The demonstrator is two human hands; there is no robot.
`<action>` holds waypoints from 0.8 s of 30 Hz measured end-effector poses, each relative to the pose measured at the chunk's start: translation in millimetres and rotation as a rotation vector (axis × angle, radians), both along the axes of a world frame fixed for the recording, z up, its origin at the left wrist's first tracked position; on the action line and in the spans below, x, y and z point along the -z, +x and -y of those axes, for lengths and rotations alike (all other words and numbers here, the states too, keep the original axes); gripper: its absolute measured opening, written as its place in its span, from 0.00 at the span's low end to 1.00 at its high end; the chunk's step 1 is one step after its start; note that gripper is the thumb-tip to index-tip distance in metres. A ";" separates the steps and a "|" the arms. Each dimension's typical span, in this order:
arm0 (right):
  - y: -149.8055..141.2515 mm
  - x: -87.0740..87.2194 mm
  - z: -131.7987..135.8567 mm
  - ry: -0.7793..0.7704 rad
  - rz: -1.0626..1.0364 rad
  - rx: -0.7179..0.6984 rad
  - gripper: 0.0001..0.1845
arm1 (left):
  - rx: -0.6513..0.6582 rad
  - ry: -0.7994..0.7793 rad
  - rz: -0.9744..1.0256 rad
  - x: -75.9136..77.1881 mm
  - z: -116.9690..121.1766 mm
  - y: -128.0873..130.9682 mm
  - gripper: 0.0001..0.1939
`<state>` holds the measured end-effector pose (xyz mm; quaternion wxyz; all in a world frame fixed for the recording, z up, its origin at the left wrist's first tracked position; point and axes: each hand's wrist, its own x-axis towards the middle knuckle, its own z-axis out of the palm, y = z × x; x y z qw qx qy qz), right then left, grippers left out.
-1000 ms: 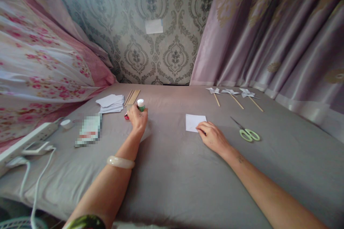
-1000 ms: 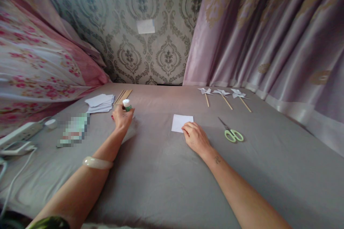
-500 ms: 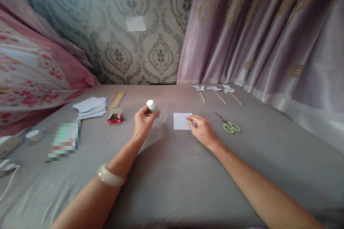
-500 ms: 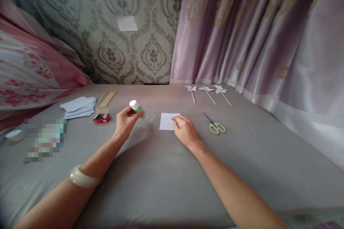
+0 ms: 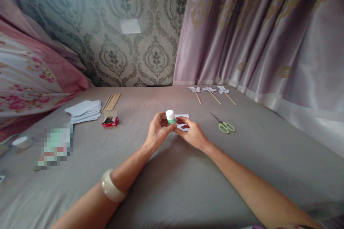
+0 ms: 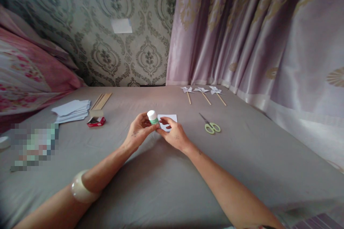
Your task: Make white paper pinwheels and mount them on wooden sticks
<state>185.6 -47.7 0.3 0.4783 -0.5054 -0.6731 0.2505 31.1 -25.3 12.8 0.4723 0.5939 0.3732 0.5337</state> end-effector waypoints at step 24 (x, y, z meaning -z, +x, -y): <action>50.2 -11.7 -27.4 -0.292 -0.587 0.121 0.20 | 0.044 0.622 -0.903 26.8 -19.3 1.6 0.11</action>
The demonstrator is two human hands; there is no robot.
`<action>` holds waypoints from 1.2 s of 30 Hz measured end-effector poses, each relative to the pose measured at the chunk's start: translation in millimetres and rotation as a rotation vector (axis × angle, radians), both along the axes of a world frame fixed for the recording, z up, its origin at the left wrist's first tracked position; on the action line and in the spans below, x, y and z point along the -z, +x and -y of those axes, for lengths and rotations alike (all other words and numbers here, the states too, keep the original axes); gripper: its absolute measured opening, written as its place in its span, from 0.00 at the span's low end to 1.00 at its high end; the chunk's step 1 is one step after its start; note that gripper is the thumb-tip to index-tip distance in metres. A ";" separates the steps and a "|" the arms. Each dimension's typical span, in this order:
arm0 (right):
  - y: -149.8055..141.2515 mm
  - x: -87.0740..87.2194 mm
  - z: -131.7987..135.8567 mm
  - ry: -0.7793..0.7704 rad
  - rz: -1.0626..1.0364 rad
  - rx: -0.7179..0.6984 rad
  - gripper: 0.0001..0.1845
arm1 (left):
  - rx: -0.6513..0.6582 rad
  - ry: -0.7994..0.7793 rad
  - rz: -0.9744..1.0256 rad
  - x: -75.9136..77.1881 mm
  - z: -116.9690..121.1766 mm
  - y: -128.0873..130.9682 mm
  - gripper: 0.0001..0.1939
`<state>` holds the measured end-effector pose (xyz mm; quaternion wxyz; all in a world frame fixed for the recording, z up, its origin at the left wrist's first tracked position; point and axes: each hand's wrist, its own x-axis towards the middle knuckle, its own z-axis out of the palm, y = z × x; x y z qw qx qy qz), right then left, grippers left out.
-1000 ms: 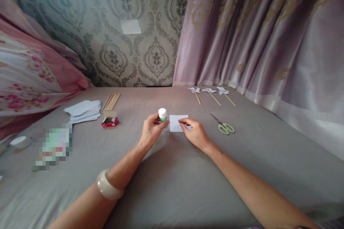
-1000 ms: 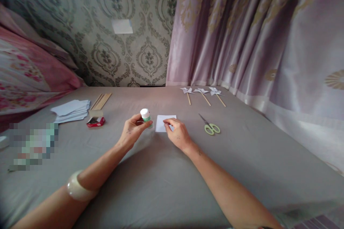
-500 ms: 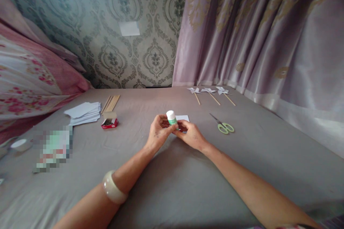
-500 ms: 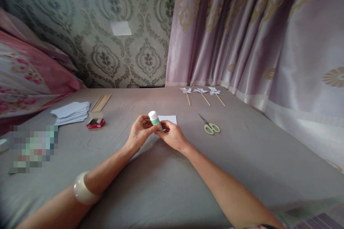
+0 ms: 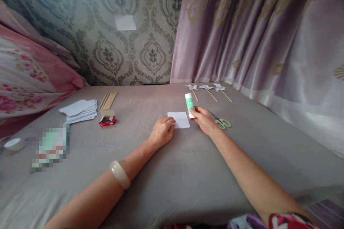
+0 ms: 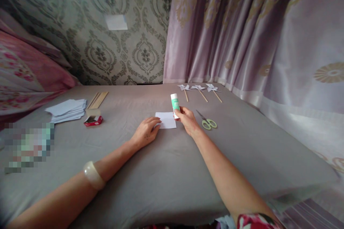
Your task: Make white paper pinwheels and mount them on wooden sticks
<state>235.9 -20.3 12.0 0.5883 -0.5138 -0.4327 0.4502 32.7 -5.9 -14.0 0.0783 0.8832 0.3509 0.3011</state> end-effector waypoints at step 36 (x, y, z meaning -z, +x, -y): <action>-12.7 -15.8 -38.8 0.278 0.607 0.003 0.17 | 0.025 0.019 -0.315 -8.9 18.4 -0.7 0.13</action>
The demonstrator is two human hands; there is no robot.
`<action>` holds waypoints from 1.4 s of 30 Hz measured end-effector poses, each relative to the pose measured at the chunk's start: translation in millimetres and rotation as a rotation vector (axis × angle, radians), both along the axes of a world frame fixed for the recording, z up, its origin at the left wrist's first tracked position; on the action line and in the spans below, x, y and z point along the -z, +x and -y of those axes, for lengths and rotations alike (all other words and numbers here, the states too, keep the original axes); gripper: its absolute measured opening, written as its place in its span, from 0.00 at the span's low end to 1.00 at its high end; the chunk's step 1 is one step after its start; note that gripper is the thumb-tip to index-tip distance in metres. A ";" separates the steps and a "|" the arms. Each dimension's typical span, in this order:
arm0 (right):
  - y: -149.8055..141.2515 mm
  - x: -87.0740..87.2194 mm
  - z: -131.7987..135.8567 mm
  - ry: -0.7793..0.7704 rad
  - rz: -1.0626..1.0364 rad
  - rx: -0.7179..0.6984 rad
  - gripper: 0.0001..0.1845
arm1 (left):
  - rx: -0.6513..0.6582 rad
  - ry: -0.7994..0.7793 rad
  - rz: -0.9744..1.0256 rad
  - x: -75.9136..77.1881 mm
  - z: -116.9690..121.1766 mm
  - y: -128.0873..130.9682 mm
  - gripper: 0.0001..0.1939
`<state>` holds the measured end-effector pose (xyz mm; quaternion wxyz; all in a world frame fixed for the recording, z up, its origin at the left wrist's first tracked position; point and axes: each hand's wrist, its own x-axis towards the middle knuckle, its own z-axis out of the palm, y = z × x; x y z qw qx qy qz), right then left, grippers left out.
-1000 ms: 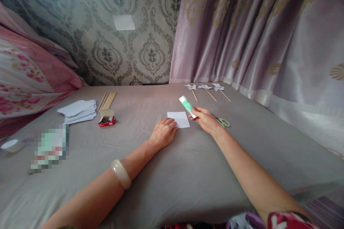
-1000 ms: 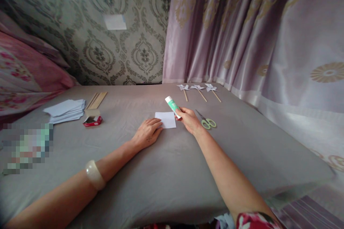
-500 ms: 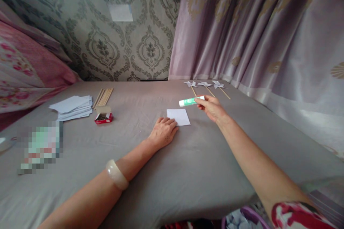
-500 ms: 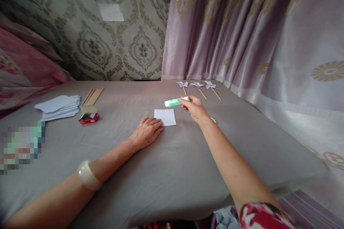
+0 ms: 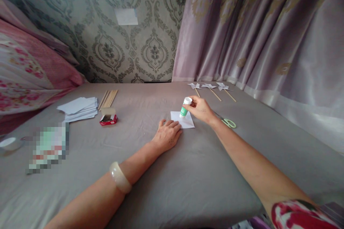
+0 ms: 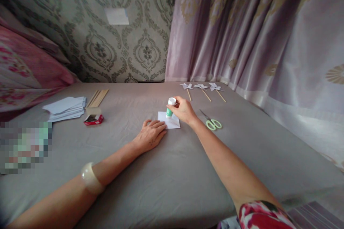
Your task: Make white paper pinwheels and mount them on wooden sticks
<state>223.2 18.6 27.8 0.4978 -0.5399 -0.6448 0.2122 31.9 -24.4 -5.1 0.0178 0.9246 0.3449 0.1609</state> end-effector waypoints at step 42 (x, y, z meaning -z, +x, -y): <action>-14.8 4.9 7.0 -0.051 0.473 -0.005 0.09 | 0.031 -0.031 -0.056 -0.9 -5.6 -0.3 0.18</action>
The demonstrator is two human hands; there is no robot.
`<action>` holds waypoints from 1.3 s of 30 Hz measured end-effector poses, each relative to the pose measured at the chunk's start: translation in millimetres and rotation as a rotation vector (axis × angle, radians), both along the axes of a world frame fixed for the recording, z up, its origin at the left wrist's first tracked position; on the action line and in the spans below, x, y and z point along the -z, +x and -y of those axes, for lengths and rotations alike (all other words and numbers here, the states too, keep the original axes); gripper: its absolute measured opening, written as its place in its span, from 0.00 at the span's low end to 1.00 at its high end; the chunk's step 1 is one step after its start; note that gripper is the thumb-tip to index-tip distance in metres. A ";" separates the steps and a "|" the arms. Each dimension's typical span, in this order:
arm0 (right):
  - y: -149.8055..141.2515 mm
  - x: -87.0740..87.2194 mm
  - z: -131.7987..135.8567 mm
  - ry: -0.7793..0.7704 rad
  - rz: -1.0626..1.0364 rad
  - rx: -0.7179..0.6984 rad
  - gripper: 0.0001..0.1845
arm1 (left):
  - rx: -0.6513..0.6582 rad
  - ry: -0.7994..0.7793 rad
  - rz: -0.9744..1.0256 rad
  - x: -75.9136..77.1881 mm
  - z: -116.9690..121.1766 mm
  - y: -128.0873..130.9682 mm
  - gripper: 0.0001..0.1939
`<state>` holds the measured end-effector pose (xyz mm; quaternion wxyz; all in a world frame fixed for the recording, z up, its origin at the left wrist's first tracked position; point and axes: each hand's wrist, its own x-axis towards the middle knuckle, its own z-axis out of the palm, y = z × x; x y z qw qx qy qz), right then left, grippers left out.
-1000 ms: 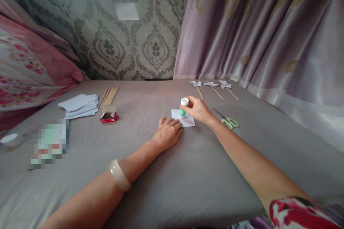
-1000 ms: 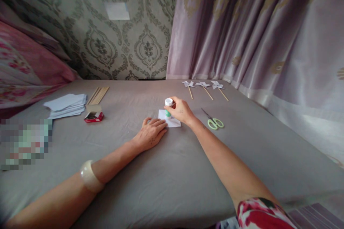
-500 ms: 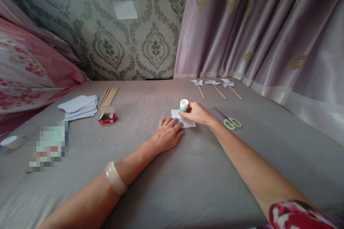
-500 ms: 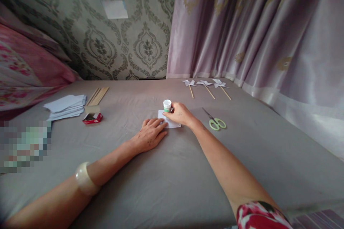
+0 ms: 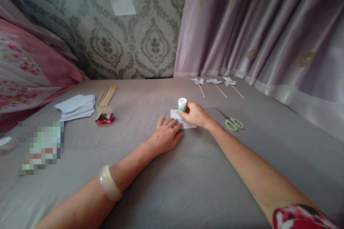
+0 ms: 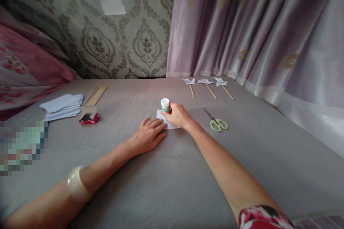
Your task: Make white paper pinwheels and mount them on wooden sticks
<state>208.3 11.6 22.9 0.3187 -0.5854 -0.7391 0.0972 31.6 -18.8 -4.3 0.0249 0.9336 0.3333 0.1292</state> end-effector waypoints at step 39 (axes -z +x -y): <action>4.3 -4.1 -4.1 -0.029 0.067 0.008 0.09 | -0.017 0.005 -0.066 3.0 -0.1 0.3 0.22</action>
